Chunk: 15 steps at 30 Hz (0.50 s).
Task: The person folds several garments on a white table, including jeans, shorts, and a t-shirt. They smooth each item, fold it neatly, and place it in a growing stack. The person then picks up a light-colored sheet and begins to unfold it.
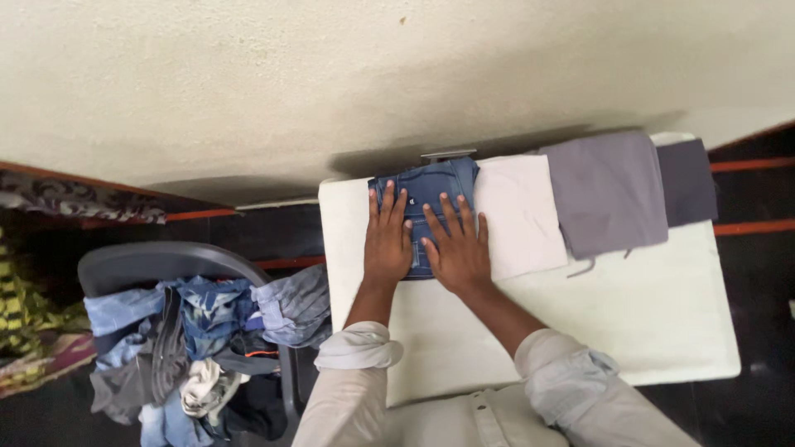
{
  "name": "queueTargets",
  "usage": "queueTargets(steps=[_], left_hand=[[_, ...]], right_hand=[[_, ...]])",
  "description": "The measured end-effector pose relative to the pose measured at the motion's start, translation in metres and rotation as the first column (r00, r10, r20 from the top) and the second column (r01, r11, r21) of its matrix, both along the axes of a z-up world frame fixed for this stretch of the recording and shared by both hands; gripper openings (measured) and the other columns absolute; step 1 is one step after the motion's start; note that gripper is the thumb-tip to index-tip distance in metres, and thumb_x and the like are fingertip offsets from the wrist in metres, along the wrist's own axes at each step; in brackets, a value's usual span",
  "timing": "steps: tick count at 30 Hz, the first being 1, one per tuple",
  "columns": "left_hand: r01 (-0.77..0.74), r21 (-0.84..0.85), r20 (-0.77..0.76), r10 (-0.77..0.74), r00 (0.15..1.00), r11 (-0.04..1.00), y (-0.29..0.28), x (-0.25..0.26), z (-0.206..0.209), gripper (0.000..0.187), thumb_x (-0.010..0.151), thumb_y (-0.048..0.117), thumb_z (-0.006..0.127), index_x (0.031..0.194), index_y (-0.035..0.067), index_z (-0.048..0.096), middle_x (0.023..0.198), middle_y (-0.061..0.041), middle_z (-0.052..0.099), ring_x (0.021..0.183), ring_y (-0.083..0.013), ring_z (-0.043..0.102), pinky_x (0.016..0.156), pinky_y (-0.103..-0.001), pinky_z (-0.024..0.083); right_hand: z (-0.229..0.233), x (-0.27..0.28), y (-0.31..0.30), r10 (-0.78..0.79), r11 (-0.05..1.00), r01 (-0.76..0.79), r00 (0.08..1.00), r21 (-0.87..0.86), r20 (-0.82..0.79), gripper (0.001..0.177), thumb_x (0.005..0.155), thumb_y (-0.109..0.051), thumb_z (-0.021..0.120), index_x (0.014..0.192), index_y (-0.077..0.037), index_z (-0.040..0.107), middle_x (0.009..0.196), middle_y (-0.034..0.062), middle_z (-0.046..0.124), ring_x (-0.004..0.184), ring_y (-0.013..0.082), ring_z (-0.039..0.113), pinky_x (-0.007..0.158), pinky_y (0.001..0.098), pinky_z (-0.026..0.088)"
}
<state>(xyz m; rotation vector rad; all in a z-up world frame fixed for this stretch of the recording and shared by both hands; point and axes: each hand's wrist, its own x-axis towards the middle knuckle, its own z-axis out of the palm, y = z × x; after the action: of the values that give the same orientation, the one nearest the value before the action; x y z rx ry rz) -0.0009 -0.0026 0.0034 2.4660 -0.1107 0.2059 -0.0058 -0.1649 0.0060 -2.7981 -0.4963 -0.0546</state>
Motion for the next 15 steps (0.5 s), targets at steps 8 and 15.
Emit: queueTargets(steps=[8,15], left_hand=[[-0.071,0.123,-0.018,0.074,0.997,0.990,-0.009,0.000,0.001,0.049,0.101,0.012,0.052,0.149,0.005,0.050,0.164,-0.019,0.033,0.153,-0.0476,0.022,0.124,-0.050,0.026],[-0.089,0.129,-0.024,0.093,0.995,0.988,-0.016,-0.004,0.000,0.048,0.103,0.016,0.052,0.149,0.005,0.049,0.164,-0.020,0.034,0.152,-0.0449,0.028,0.127,-0.050,0.022]], right_hand=[[-0.009,0.003,-0.006,0.050,0.997,-0.050,0.999,0.051,0.019,0.063,0.099,-0.049,0.052,0.155,-0.021,0.045,0.165,0.0141,0.031,0.154,0.0374,0.022,0.116,0.0674,0.021],[-0.012,0.003,-0.011,0.054,0.997,-0.054,0.999,0.047,0.001,0.063,0.098,-0.049,0.053,0.155,-0.022,0.046,0.165,0.0135,0.031,0.153,0.0374,0.022,0.115,0.0675,0.020]])
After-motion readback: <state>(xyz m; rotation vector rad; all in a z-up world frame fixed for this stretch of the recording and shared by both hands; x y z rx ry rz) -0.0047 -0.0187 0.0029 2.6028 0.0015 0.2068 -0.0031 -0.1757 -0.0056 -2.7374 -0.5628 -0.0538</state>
